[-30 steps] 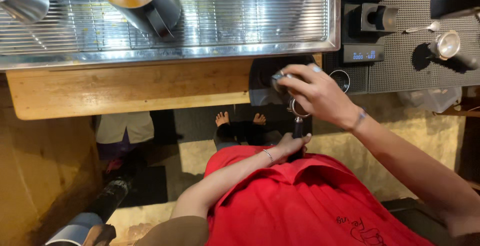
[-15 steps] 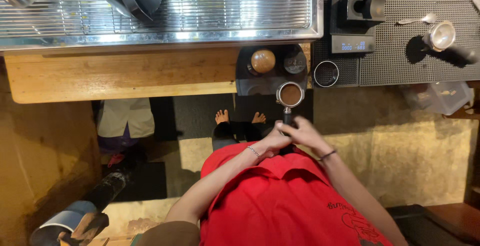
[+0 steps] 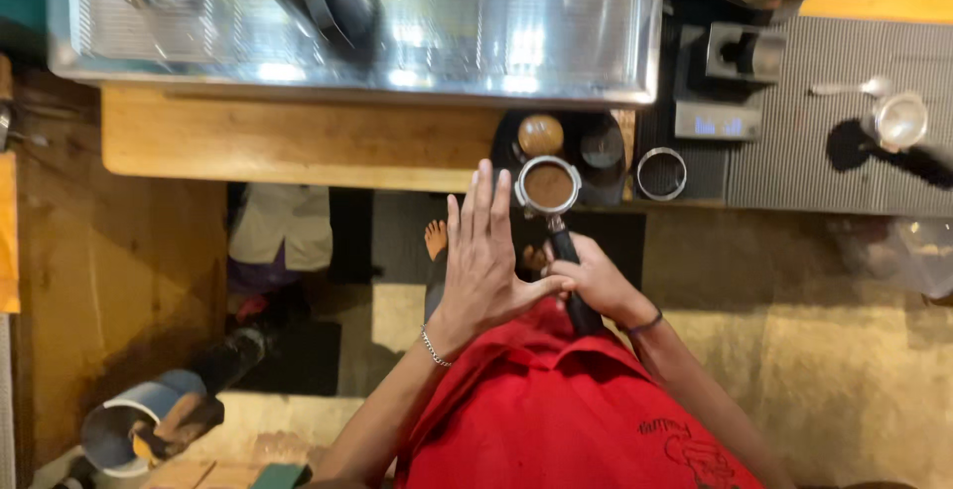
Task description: The person prepares espresso by dosing coffee grounds into a portafilter using a scale, tamping the grounds with a tamper, and locking the portafilter into the espresso machine. They repeat this process for a second dose, cleaning the portafilter between uses.
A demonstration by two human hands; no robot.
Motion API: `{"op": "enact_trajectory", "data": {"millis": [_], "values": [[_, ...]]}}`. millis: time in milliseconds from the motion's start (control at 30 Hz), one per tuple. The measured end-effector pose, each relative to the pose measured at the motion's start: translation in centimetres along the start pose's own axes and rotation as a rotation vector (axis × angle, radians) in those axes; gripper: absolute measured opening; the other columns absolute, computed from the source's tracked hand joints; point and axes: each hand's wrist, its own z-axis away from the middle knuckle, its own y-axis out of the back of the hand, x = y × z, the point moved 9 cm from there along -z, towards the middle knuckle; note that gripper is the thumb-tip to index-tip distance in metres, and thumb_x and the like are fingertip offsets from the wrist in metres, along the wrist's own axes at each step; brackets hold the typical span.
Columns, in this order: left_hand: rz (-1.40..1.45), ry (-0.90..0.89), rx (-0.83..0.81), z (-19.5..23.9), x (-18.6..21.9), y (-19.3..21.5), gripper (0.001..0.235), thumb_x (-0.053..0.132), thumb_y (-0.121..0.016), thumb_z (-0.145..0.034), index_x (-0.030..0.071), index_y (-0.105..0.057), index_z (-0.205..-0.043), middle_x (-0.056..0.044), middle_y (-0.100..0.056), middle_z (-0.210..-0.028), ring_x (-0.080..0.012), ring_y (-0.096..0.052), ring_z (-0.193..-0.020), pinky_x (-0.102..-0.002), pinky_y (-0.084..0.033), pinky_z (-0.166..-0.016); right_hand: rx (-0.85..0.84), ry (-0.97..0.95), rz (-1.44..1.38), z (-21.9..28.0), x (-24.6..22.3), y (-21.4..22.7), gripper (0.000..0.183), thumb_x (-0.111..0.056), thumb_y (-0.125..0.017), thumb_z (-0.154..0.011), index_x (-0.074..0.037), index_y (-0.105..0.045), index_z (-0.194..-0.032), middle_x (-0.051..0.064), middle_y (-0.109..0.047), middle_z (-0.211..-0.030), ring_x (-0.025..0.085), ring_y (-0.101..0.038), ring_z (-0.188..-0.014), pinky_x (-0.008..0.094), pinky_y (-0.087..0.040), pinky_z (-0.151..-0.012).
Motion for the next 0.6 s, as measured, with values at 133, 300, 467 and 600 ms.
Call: {"op": "enact_trajectory", "data": {"millis": [133,300,467,600], "values": [[-0.344,-0.193,0.122,-4.0,-0.1,2.1,0.094,0.075,-0.035,-0.079,0.008,-0.027,-0.145,-0.009,-0.03,-0.15,-0.0245,-0.028,-0.14,-0.057,-0.003,-0.112,-0.073,0.058,0.191,0.4,-4.6,-4.5,0.008,0.009,-0.058,-0.072,0.002,-0.055,-0.074,0.016,-0.047,-0.038,0.024,-0.055,-0.029,0.031,-0.046,-0.03],[-0.359,-0.679,0.055,-2.8,0.5,1.5,0.037,0.028,-0.043,-0.09,0.008,-0.059,-0.117,-0.002,-0.061,-0.122,-0.0129,-0.04,-0.131,-0.055,-0.008,-0.114,-0.15,0.062,0.21,-2.5,-4.7,-9.0,0.013,0.012,-0.055,-0.061,0.008,-0.061,-0.05,0.023,-0.059,-0.049,0.029,-0.064,-0.041,0.039,-0.053,-0.037],[-0.188,-0.577,0.4,-2.4,-1.0,12.1,0.016,0.033,-0.054,-0.089,0.023,-0.063,-0.098,0.004,-0.06,-0.112,-0.0227,-0.052,-0.114,-0.066,-0.016,-0.106,0.082,0.395,-0.121,-7.4,-12.0,-12.4,0.011,0.002,-0.061,-0.073,0.0,-0.052,-0.077,0.011,-0.049,-0.054,0.017,-0.05,-0.041,0.031,-0.048,-0.036],[0.094,-0.386,0.631,-0.8,-7.1,14.9,0.039,0.041,-0.047,-0.09,0.021,-0.06,-0.059,0.009,-0.064,-0.076,-0.0207,-0.054,-0.09,-0.057,-0.029,-0.105,0.231,0.652,-0.466,-9.4,-21.1,-14.8,0.021,-0.002,-0.06,-0.085,-0.005,-0.04,-0.092,0.013,-0.043,-0.051,0.031,-0.055,-0.038,0.043,-0.051,-0.038]]}}
